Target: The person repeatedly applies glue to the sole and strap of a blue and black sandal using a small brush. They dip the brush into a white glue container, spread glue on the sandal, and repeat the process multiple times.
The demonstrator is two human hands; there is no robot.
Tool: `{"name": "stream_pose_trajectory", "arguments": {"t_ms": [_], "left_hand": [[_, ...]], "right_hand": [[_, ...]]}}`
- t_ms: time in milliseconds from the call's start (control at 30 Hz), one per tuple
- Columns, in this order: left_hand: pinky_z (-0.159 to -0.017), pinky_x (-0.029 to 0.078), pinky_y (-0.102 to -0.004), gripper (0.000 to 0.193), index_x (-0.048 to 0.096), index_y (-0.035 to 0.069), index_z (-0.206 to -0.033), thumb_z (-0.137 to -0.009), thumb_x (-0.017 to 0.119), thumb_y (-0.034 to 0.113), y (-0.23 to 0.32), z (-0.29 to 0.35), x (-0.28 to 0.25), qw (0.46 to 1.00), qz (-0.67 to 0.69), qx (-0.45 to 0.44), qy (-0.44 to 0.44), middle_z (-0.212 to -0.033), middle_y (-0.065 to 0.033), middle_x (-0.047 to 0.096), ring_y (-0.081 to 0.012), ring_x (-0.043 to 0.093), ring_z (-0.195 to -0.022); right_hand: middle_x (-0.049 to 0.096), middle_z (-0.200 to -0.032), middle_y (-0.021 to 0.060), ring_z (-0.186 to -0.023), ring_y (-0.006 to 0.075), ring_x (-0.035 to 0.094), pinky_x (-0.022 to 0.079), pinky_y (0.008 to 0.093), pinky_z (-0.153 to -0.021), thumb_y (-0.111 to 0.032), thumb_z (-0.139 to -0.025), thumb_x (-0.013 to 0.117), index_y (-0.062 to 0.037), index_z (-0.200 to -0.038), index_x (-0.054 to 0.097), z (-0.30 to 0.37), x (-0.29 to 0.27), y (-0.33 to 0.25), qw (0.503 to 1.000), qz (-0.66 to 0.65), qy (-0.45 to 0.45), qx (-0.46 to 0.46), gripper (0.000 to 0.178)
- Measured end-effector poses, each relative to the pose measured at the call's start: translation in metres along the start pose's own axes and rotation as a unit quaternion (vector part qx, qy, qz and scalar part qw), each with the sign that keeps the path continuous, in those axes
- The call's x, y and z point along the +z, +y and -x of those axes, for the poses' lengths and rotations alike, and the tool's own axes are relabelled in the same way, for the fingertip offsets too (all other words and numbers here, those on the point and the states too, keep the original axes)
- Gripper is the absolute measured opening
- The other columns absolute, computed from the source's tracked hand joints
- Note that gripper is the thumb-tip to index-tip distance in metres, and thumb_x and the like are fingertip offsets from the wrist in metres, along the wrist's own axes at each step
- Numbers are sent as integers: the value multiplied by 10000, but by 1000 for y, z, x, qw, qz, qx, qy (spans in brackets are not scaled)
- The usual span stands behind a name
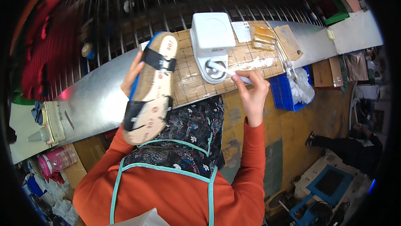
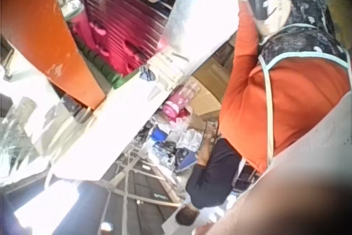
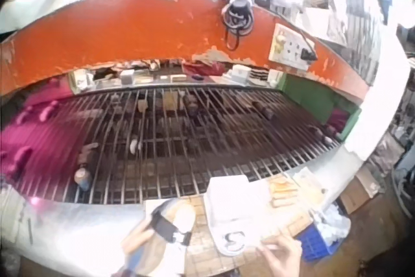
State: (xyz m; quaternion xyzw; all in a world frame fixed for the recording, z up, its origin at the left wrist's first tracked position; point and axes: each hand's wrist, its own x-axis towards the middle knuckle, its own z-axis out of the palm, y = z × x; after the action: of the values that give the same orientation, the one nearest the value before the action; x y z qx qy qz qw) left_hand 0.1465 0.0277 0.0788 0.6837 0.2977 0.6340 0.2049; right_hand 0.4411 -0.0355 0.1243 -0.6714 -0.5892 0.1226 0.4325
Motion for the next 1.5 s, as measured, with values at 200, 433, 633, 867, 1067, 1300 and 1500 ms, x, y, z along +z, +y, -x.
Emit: {"name": "stream_pose_trajectory", "arguments": {"t_ms": [200, 433, 633, 867, 1067, 1300, 1500], "left_hand": [[-971, 502, -452, 321, 697, 38, -1080, -763, 731, 71, 2, -21, 7, 981, -161, 100, 51, -1193, -217, 659, -384, 625, -1145], [-989, 485, -493, 345, 701, 43, -1104, -766, 729, 108, 9, -20, -15, 960, -241, 127, 64, -1176, -178, 677, -360, 632, -1142], [-980, 489, -506, 346, 702, 72, -1107, -764, 729, 101, 12, -12, -24, 954, -259, 145, 40, -1165, -160, 684, -365, 636, -1132], [-975, 496, -506, 312, 714, 79, -1069, -759, 737, 105, 16, -13, -27, 955, -253, 146, 43, -1154, -151, 689, -368, 640, -1123], [-977, 496, -502, 318, 715, 86, -1074, -758, 739, 107, 17, -17, -30, 955, -244, 161, 41, -1149, -144, 692, -361, 640, -1126], [-974, 499, -492, 328, 715, 102, -1083, -756, 738, 109, 16, -18, -32, 951, -258, 168, 28, -1156, -132, 692, -351, 639, -1132], [-972, 500, -492, 331, 714, 108, -1087, -757, 737, 115, 19, -19, -31, 953, -248, 169, 23, -1158, -126, 692, -351, 640, -1131]], "right_hand": [[673, -882, 17, -768, 124, 573, 365, 286, -742, -52, -720, 820, -108, -942, 763, 3, 25, -79, 965, 43, 167, -195, 236], [584, -1012, 67, -808, 100, 537, 439, 211, -630, -27, -841, 724, -4, -973, 736, 25, 73, -98, 961, -274, 1, -40, 134], [559, -990, 49, -783, 85, 505, 421, 215, -609, -29, -858, 712, -4, -976, 734, 22, 89, -96, 965, -263, 13, -12, 122], [560, -991, 32, -734, 76, 486, 389, 219, -617, -75, -847, 741, -56, -992, 754, -5, 90, -99, 977, -191, 77, -59, 147], [596, -988, 20, -729, 95, 489, 336, 288, -752, -122, -768, 802, -146, -997, 775, -18, 80, -92, 978, -70, 111, -161, 232], [619, -962, 23, -772, 138, 509, 330, 291, -758, -134, -747, 811, -145, -977, 776, -10, 66, -87, 963, 24, 109, -244, 233], [620, -949, 21, -771, 144, 519, 323, 297, -770, -135, -746, 809, -157, -983, 777, -15, 65, -89, 976, -14, 113, -184, 240]]}}
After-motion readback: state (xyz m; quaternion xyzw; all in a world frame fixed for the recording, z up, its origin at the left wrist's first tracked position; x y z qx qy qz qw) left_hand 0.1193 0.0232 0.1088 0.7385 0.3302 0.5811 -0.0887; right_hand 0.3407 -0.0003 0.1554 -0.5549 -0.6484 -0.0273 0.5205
